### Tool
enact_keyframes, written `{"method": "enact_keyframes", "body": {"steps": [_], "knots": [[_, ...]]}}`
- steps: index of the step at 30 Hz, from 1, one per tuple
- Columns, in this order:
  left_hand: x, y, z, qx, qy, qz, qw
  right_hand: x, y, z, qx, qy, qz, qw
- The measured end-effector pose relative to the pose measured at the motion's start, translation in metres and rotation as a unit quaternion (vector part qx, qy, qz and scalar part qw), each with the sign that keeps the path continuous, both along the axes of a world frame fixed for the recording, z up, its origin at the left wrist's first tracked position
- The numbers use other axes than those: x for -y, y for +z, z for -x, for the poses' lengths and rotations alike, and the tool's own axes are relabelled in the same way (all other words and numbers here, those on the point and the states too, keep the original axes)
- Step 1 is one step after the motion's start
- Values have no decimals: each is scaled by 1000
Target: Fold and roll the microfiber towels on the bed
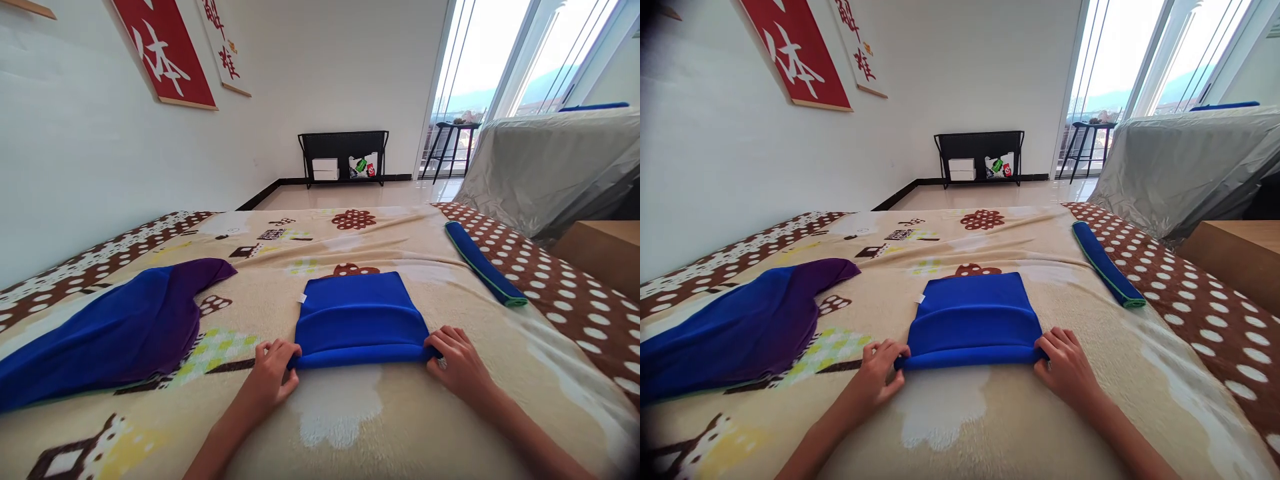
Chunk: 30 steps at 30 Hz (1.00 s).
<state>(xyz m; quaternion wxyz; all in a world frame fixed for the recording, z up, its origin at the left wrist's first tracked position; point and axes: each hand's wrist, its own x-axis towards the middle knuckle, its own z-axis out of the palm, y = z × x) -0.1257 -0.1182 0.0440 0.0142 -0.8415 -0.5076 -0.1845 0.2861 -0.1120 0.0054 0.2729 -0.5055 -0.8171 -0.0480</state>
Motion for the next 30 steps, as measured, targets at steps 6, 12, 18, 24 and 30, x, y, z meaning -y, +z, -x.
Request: {"method": "enact_keyframes", "body": {"steps": [6,12,18,24,30], "knots": [[17,14,6,-17,5,120,993,21,10,2,8,12,104,995],[16,-11,-59,-96,76,-107,987,19,10,50,56,-89,-74,992],[22,-14,-95,-126,-109,-112,980,24,-4,67,95,130,-63,985],[15,-13,-48,-128,-28,-115,985,16,-5,40,95,42,-54,993],[1,-11,-84,-120,-118,-60,984,2,9,93,79,96,0,992]]}}
